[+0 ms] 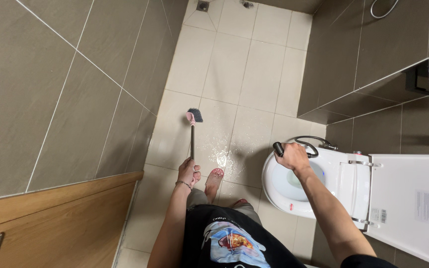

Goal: The person cleans the bathroom floor by spraying water with a handheld bidet sprayer and scrubbing with a long-handled brush. They move around the toilet and a laundry basket, rinsing and scrubbing the tiled floor.

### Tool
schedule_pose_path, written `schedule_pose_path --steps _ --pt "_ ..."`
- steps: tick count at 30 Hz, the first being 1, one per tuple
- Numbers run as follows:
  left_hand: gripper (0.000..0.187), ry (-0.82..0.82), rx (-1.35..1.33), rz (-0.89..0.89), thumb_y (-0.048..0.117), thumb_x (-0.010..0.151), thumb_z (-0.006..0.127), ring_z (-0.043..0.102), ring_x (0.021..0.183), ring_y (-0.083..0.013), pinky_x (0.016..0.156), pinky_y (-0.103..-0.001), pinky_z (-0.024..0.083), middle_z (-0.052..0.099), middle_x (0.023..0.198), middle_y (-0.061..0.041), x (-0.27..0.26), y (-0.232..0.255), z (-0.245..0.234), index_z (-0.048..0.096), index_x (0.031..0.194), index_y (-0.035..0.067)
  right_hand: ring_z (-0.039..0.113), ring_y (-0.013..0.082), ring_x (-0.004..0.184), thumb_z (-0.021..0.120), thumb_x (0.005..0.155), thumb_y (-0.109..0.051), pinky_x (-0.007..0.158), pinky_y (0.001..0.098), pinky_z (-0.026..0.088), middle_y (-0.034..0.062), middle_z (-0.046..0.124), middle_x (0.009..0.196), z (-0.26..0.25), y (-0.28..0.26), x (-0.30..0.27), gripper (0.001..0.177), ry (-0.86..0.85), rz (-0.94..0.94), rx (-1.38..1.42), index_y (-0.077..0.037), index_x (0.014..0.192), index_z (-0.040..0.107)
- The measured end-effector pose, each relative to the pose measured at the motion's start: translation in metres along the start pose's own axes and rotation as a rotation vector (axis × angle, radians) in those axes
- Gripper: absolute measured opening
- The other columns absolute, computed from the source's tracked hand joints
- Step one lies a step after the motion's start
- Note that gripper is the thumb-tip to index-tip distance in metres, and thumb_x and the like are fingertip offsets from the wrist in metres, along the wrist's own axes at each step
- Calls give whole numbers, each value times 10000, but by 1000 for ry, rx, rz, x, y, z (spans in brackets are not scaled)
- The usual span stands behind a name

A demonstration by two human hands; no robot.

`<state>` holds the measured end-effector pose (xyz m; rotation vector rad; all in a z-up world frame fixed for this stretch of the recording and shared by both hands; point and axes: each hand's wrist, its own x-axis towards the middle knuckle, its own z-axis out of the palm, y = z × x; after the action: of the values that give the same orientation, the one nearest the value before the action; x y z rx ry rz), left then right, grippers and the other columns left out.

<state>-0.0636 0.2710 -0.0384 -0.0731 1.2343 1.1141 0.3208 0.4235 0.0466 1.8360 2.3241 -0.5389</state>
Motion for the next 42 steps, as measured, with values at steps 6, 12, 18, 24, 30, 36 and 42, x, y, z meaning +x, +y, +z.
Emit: schedule_pose_path --steps 6,12,18,24,30,36,42 --pt "51 57 42 -35 184 1039 499 350 455 -73 378 -232 250 471 688 -8 -12 8 11 510 1028 135 694 442 800 686 805 -386 807 509 562 227 714 760 -5 -8 -3 330 -10 -12 33 -61 761 714" --pt "69 34 38 -33 192 1037 515 356 455 -76 381 -232 264 475 692 -9 -10 8 11 494 1008 133 690 450 796 686 801 -385 802 516 558 228 711 765 -9 -13 -8 313 -12 -17 60 -76 765 719" --pt "101 -1 3 -14 183 1042 524 360 458 -86 389 -247 289 476 691 -21 -2 7 8 464 1002 112 698 446 791 673 809 -375 813 511 565 231 713 762 -7 -8 -10 316 21 4 81 -67 754 719" --pt "63 9 15 -23 182 1038 516 364 463 -83 395 -241 294 480 700 -18 -2 9 7 498 1032 122 696 453 786 667 815 -378 797 523 565 239 709 757 -5 -10 -11 321 30 30 66 -66 762 718" --pt "55 10 19 -23 180 1036 513 372 468 -81 396 -237 293 487 705 -16 -3 15 6 504 1046 126 689 456 786 667 814 -366 787 526 559 237 706 758 -5 -11 -10 311 46 40 78 -64 757 718" --pt "84 28 60 -35 187 1043 503 384 473 -80 399 -236 303 492 708 -12 -9 20 11 531 1089 122 681 452 787 692 814 -377 796 521 550 231 709 769 -9 -6 -8 319 136 134 170 -60 800 722" --pt "96 4 53 -27 185 1047 502 381 472 -85 395 -240 308 490 709 -15 -7 21 11 518 1104 110 681 451 804 683 822 -368 824 523 542 230 715 790 -11 -5 -8 304 184 122 186 -69 817 736"
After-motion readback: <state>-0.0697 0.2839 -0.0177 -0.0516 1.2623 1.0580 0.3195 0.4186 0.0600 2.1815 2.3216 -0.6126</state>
